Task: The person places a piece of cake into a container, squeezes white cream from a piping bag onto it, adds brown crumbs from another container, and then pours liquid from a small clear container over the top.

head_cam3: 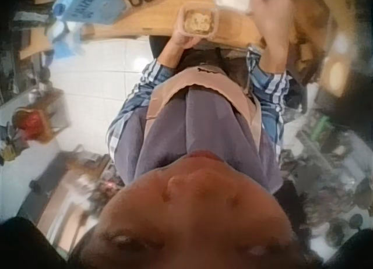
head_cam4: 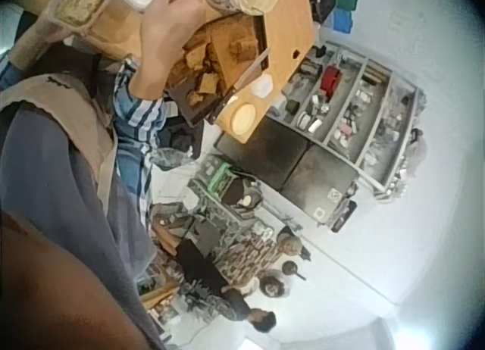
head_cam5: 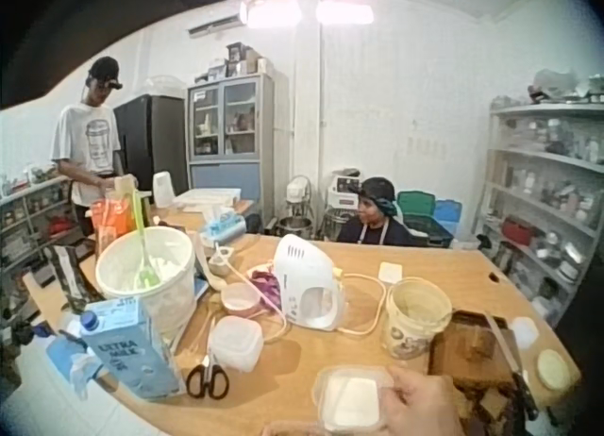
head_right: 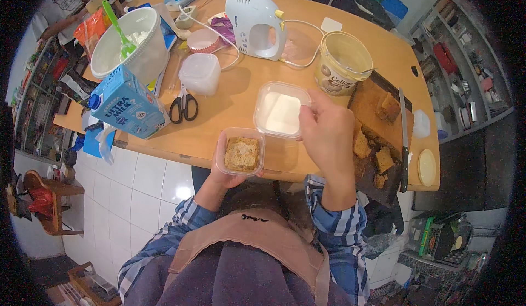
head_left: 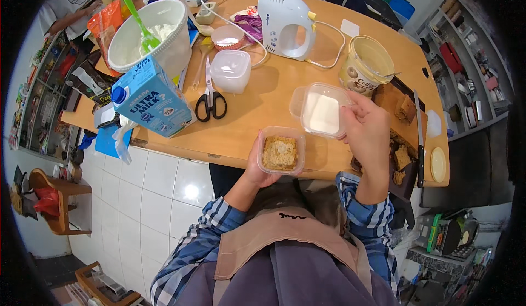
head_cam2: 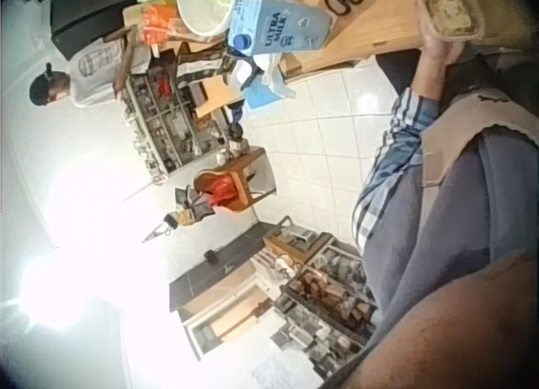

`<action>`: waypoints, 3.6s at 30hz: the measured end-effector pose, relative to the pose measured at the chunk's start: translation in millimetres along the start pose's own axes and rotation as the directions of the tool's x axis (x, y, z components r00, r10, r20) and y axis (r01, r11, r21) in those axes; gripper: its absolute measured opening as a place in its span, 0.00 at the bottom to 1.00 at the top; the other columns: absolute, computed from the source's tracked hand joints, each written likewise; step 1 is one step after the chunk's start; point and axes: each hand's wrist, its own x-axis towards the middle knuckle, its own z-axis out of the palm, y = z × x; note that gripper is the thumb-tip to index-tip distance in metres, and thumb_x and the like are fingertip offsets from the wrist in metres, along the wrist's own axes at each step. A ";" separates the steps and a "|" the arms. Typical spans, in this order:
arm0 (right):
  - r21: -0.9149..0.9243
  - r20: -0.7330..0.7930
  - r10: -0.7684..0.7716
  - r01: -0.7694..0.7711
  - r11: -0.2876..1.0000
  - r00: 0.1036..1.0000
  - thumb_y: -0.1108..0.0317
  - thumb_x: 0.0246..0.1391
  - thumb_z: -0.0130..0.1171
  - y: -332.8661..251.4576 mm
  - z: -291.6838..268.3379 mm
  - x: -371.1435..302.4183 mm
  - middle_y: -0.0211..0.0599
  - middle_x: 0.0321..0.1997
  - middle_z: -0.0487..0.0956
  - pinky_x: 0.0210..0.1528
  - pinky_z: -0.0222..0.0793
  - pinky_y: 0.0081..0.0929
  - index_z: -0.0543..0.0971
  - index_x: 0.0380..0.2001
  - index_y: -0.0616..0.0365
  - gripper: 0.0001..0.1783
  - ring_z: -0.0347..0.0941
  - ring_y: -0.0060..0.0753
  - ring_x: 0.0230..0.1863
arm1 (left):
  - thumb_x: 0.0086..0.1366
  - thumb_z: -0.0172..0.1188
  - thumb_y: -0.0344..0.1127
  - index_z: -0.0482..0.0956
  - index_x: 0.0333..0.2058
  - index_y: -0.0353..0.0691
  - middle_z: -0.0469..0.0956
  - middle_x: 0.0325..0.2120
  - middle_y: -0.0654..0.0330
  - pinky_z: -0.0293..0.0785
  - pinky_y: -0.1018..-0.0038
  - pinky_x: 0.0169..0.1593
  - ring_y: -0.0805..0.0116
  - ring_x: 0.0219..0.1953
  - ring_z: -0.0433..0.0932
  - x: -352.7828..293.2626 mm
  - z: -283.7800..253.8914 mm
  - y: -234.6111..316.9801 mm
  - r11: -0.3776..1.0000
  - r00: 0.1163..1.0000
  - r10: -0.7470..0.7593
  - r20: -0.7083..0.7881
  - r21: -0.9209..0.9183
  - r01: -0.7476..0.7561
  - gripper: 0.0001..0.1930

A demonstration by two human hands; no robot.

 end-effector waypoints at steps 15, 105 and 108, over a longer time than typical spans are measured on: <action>-0.347 0.082 0.162 -0.124 0.930 0.983 0.80 0.46 0.46 46.4 -30.7 4.2 0.50 0.19 0.76 0.18 0.70 0.29 0.76 0.33 0.72 0.11 0.75 0.34 0.16 | 0.49 0.41 0.79 0.60 0.58 0.42 0.73 0.44 0.53 0.77 0.59 0.43 0.52 0.40 0.77 -36.1 -12.8 54.8 0.903 0.911 0.412 0.003 0.131 -0.408 0.50; -0.248 0.439 -0.490 0.626 0.739 0.753 0.73 0.35 0.68 19.6 76.5 -51.1 0.56 0.59 0.64 0.61 0.56 0.43 0.63 0.57 0.66 0.42 0.59 0.57 0.60 | 0.63 0.58 0.37 0.74 0.39 0.32 0.75 0.30 0.61 0.73 0.80 0.38 0.70 0.32 0.77 -130.5 -35.8 201.1 0.337 0.051 0.929 -0.368 0.776 -0.533 0.13; -0.197 0.405 -0.521 0.628 0.753 0.751 0.73 0.36 0.68 21.7 70.0 -55.8 0.56 0.57 0.65 0.59 0.58 0.43 0.65 0.55 0.66 0.39 0.62 0.57 0.57 | 0.63 0.58 0.39 0.74 0.37 0.33 0.75 0.31 0.60 0.73 0.81 0.35 0.67 0.31 0.77 -115.5 -49.3 231.0 0.243 -0.065 0.927 -0.369 0.724 -0.646 0.13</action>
